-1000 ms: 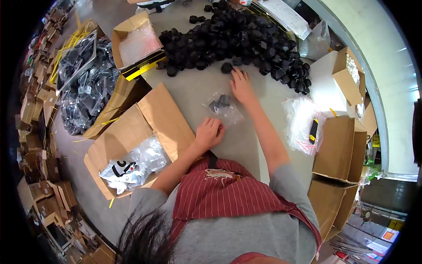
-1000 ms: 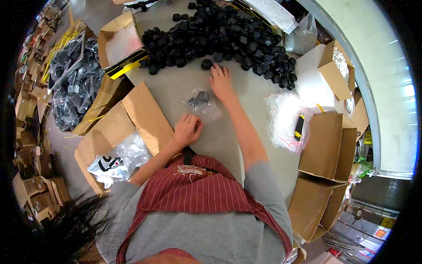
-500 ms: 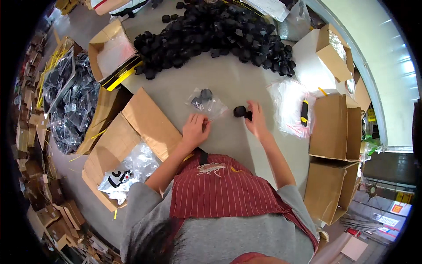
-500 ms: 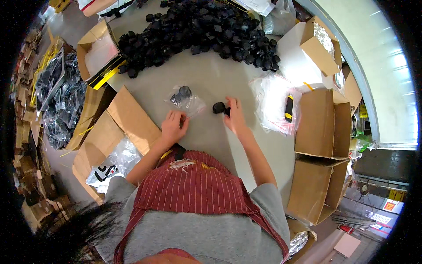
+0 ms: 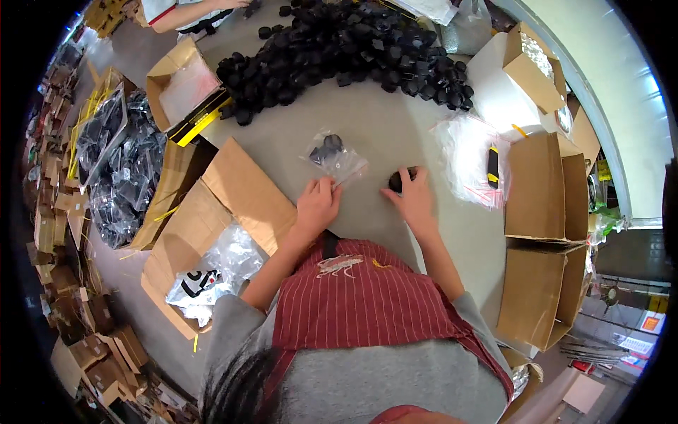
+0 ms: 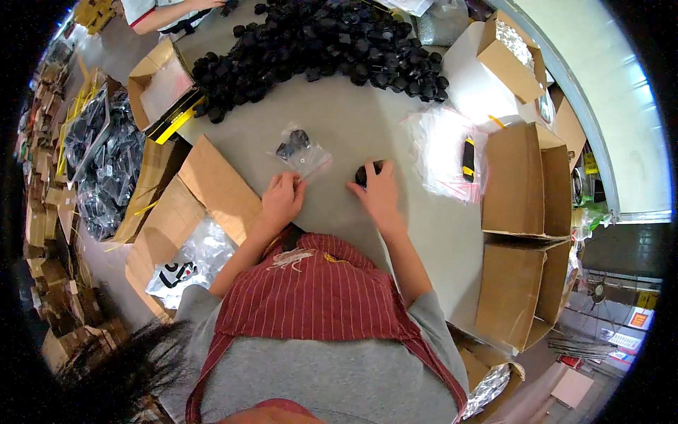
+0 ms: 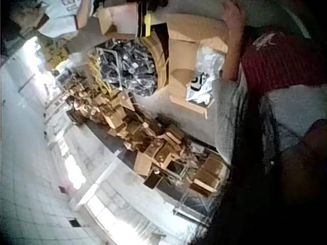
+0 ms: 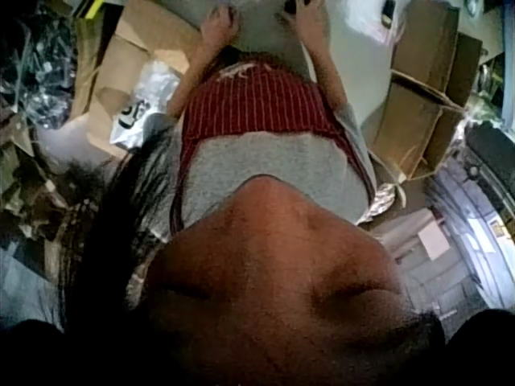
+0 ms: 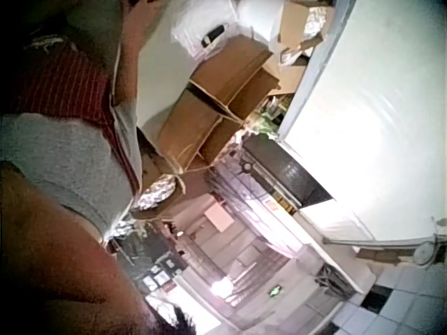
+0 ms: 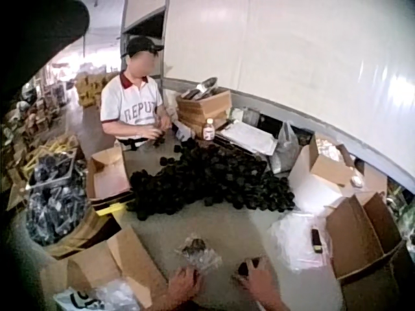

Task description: The person puts small black plastic components into clear zip-lock bags and seals them.

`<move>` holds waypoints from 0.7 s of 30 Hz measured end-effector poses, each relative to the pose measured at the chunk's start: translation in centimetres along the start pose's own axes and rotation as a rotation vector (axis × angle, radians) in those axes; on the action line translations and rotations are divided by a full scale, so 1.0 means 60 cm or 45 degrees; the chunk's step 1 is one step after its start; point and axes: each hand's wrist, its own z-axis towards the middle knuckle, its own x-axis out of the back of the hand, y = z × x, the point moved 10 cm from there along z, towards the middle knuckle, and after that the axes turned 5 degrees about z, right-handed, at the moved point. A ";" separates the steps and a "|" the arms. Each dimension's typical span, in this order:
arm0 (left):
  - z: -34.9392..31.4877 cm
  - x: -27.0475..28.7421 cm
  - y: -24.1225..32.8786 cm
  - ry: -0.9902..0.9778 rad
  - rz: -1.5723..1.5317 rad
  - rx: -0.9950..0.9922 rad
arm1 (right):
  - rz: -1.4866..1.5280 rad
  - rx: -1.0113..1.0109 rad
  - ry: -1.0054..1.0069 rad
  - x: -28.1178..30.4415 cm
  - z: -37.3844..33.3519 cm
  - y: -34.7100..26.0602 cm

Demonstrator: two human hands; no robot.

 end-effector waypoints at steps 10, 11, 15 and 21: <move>0.008 -0.024 0.008 -0.136 0.080 0.058 | 1.899 -0.638 -0.341 -0.069 -0.034 -0.017; 0.008 -0.024 0.012 -0.150 0.084 0.061 | 1.983 -0.711 -0.385 -0.079 -0.039 -0.024; 0.001 -0.036 0.028 -0.251 0.089 0.015 | 2.016 -0.747 -0.470 -0.110 -0.041 -0.020; -0.023 -0.076 0.039 -0.388 -0.089 -0.034 | 2.294 -0.739 -0.469 -0.159 -0.042 -0.007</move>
